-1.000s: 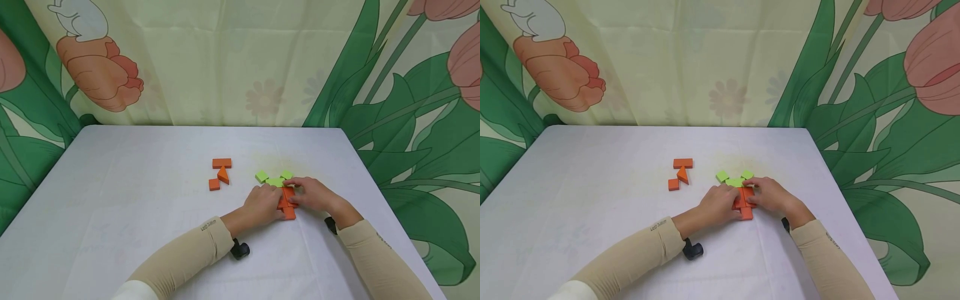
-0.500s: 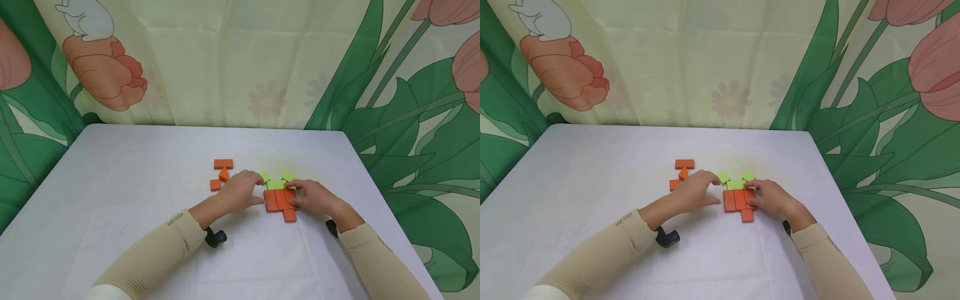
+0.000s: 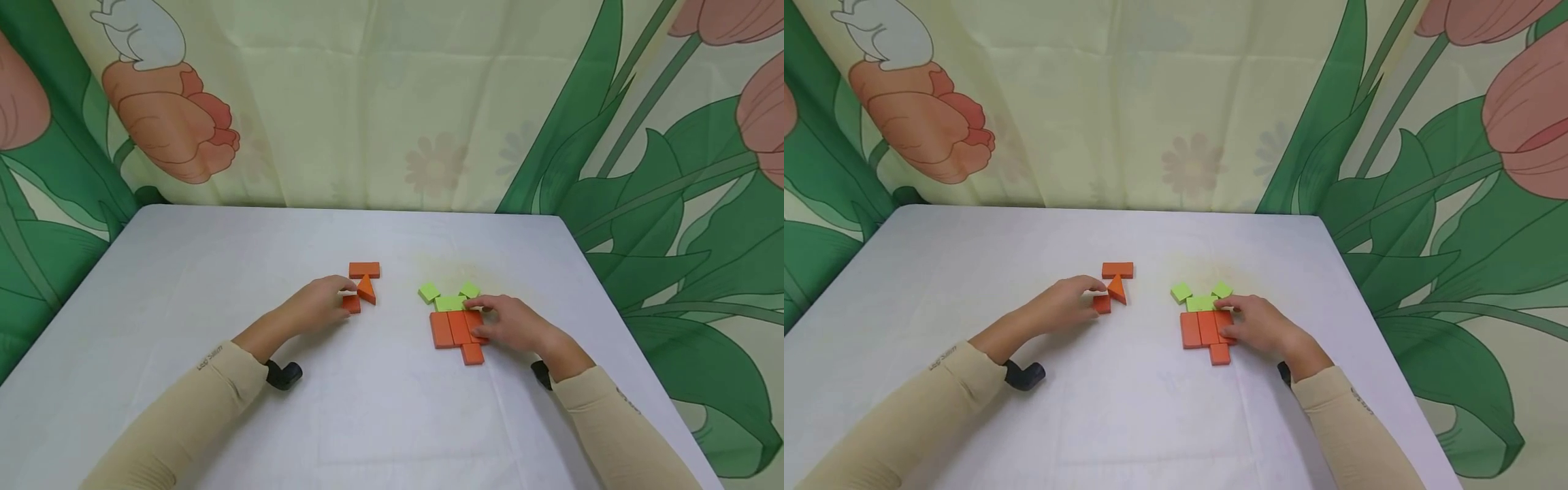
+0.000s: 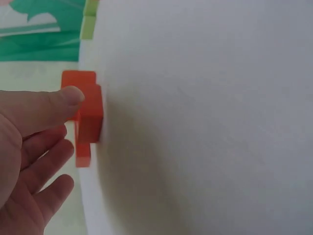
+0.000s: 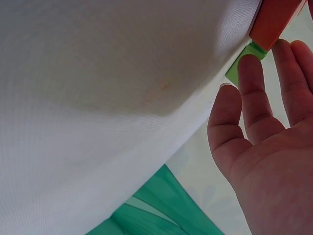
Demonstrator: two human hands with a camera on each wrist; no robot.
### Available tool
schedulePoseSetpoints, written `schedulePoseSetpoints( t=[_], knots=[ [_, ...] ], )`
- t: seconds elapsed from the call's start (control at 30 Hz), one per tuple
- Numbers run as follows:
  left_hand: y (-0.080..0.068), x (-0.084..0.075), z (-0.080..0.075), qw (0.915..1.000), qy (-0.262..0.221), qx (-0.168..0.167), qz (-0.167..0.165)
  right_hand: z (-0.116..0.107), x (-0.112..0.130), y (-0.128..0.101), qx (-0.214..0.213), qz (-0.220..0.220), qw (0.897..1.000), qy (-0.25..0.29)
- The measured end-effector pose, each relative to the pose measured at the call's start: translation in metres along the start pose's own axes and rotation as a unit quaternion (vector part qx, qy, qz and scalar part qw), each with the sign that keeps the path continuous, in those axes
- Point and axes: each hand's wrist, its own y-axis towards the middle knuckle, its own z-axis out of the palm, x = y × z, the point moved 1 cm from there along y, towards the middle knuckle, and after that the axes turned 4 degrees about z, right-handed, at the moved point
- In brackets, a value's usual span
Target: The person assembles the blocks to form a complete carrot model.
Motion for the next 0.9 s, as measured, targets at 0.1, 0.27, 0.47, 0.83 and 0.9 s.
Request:
schedulePoseSetpoints(
  t=[0.1,0.27,0.47,0.83,0.9],
  knots=[
    [-0.002,0.007,0.003,1.0000,-0.007,0.002,0.003,0.000,0.000,0.000,-0.001,-0.001,1.000,-0.001],
    [-0.004,0.012,0.008,0.9998,-0.011,-0.006,0.013,0.000,0.000,0.001,-0.002,-0.005,1.000,-0.002],
    [-0.007,0.006,0.011,0.9995,-0.018,-0.011,0.024,0.001,-0.001,0.001,-0.002,-0.003,1.000,-0.006],
    [-0.017,-0.030,0.030,0.9967,-0.003,0.044,0.068,0.002,-0.001,0.003,-0.002,0.000,1.000,-0.007],
    [-0.018,-0.042,0.037,0.9956,-0.002,0.055,0.076,0.001,-0.002,0.003,0.000,0.001,1.000,-0.005]
  ],
)
